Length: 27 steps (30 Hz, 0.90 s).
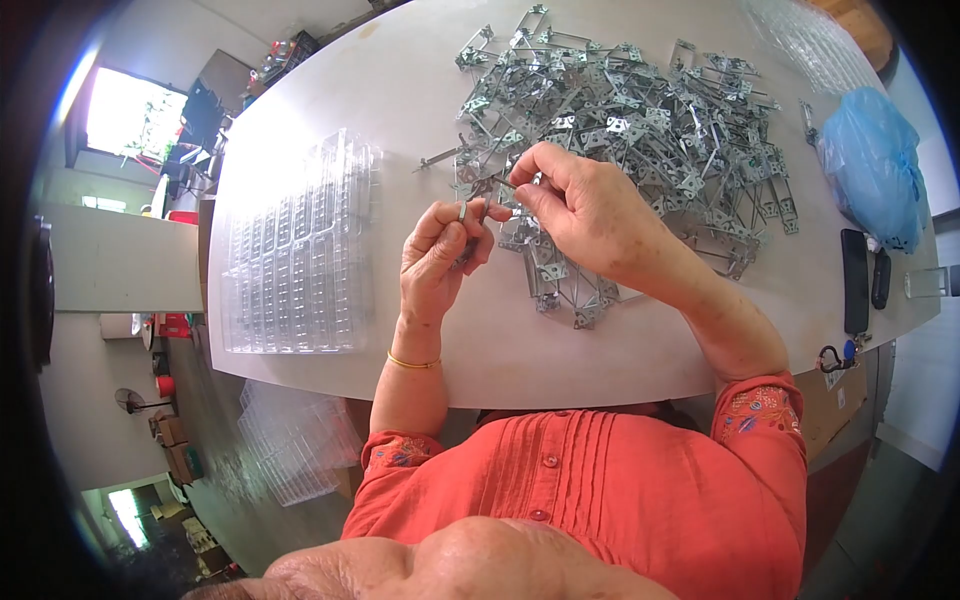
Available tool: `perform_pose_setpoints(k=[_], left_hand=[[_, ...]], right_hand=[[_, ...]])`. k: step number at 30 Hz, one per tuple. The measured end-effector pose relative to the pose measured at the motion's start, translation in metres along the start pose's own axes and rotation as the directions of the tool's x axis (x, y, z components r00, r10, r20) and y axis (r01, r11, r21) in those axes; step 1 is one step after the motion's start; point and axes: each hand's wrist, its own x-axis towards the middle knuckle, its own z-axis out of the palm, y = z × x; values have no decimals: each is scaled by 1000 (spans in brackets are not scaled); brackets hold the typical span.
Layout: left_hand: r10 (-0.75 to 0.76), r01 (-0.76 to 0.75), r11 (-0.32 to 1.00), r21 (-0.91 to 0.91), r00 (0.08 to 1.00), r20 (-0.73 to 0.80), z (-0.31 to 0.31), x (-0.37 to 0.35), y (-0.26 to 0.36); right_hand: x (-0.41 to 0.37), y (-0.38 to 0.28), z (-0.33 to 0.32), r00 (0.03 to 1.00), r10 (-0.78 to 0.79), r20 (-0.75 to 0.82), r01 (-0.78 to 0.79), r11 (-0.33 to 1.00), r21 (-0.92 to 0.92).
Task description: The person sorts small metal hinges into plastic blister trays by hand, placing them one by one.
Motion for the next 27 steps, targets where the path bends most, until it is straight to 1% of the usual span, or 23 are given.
perform_pose_setpoints(k=[2, 5, 8, 10, 13, 14, 16, 19, 25, 27], left_hand=[[8, -8, 1000, 16, 1000, 6, -1, 0, -1], [21, -21, 999, 38, 1000, 4, -2, 0, -1], [25, -25, 999, 49, 1000, -6, -1, 0, 0], [34, -34, 998, 45, 999, 2, -2, 0, 1], [19, -22, 995, 94, 999, 33, -5, -2, -1], [-9, 6, 998, 67, 999, 45, -4, -3, -1], [-65, 65, 998, 13, 995, 72, -1, -6, 0], [-40, 39, 999, 22, 997, 72, 3, -6, 4], [-64, 58, 996, 71, 994, 92, 0, -7, 5], [-104, 94, 989, 113, 991, 87, 2, -8, 7]], right_hand=[[2, 2, 1, 1000, -13, -12, 14, 997, 82], [4, 0, -7, 982, 112, 150, -151, 948, 279], [8, 1, -10, 963, 143, 227, -219, 907, 360], [9, 2, -10, 962, 142, 232, -220, 907, 359], [9, 4, -8, 968, 130, 215, -200, 916, 349], [9, 4, -7, 971, 124, 206, -190, 920, 343], [9, 6, -7, 967, 134, 217, -206, 910, 359], [12, 6, -11, 949, 162, 269, -262, 880, 395], [15, 8, -15, 916, 204, 344, -347, 836, 426], [16, 8, -15, 915, 208, 345, -348, 839, 418]])
